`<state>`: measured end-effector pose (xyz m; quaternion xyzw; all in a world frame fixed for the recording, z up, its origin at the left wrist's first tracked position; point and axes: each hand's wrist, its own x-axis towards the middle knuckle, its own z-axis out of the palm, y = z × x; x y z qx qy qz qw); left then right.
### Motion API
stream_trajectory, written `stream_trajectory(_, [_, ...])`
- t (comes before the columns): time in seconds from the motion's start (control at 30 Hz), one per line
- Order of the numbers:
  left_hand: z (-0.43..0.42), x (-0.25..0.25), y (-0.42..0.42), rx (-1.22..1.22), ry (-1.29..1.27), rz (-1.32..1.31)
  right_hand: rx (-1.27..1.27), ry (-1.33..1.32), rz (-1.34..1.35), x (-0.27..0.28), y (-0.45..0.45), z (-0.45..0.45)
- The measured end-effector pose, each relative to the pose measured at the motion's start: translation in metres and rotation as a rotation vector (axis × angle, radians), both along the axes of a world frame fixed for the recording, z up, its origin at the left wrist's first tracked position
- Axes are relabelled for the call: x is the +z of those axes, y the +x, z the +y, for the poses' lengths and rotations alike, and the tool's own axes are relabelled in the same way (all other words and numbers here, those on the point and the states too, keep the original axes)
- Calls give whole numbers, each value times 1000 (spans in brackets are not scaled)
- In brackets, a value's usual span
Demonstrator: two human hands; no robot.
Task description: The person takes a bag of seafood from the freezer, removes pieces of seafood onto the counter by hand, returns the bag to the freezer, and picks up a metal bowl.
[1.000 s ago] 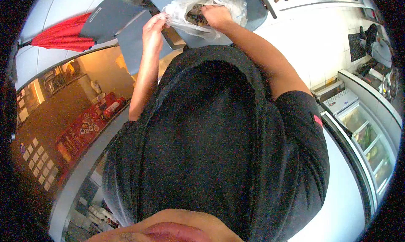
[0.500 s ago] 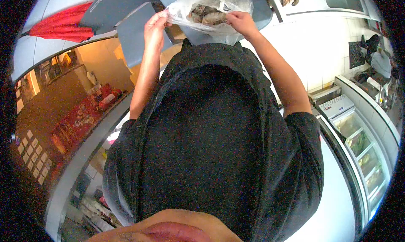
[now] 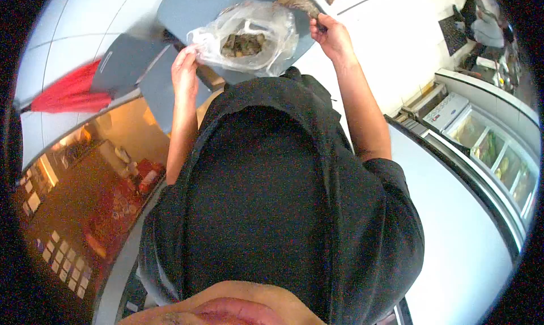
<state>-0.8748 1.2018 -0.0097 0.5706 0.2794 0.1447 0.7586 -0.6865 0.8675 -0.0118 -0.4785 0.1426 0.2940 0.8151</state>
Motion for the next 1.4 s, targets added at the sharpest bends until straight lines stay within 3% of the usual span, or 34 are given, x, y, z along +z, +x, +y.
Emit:
stream_trajectory(0.2, [1, -11, 3, -42, -6, -43, -293, -41, -8, -28, 58, -32])
stream_trajectory(0.3, [0, -12, 4, -28, -8, -47, -253, -312, -112, -26, 75, -23])
stream_trajectory(0.37, [2, -12, -1, -7, 24, -20, 1, -878, -252, -42, 95, -29])
stream_trajectory(0.4, [1, -7, -2, -2, 78, -13, 155, -1438, -543, -65, 116, -37])
stream_trajectory(0.47, [0, 1, -7, -4, 108, -6, -37, -1670, -791, 10, 75, 0])
stream_trajectory(0.5, [1, 2, -8, -13, 82, -21, -34, -1594, -989, 35, 60, 13])
stream_trajectory(0.57, [-2, 3, -12, 7, 66, 6, 52, -1171, -1170, 34, 41, 45])
stream_trajectory(0.63, [-8, 11, -9, 28, -7, -40, 351, -845, -1245, 19, 0, 85])
stream_trajectory(0.7, [-9, 13, -8, 27, 1, -58, 791, -745, -1247, -1, -35, 118])
stream_trajectory(0.77, [-8, 16, -9, 30, 35, -58, 1009, -967, -1317, -49, -39, 131])
stream_trajectory(0.87, [-5, 17, -15, 20, 75, -2, 1186, -1207, -1235, -78, -43, 135])
stream_trajectory(0.97, [-8, 18, -19, 57, 42, -4, 1374, -1248, -1143, -39, -55, 143])
stream_trajectory(1.07, [-11, 21, -25, 23, 82, 67, 1627, -1275, -1069, -48, -62, 142])
stream_trajectory(1.17, [-13, 12, -29, -2, 127, 64, 1620, -1338, -1008, -55, -52, 118])
stream_trajectory(1.27, [-15, 10, -30, 9, 82, 68, 1040, -1436, -946, -43, -24, 100])
stream_trajectory(1.4, [-13, 11, -27, 19, 46, 83, 1037, -1371, -1060, -37, -29, 112])
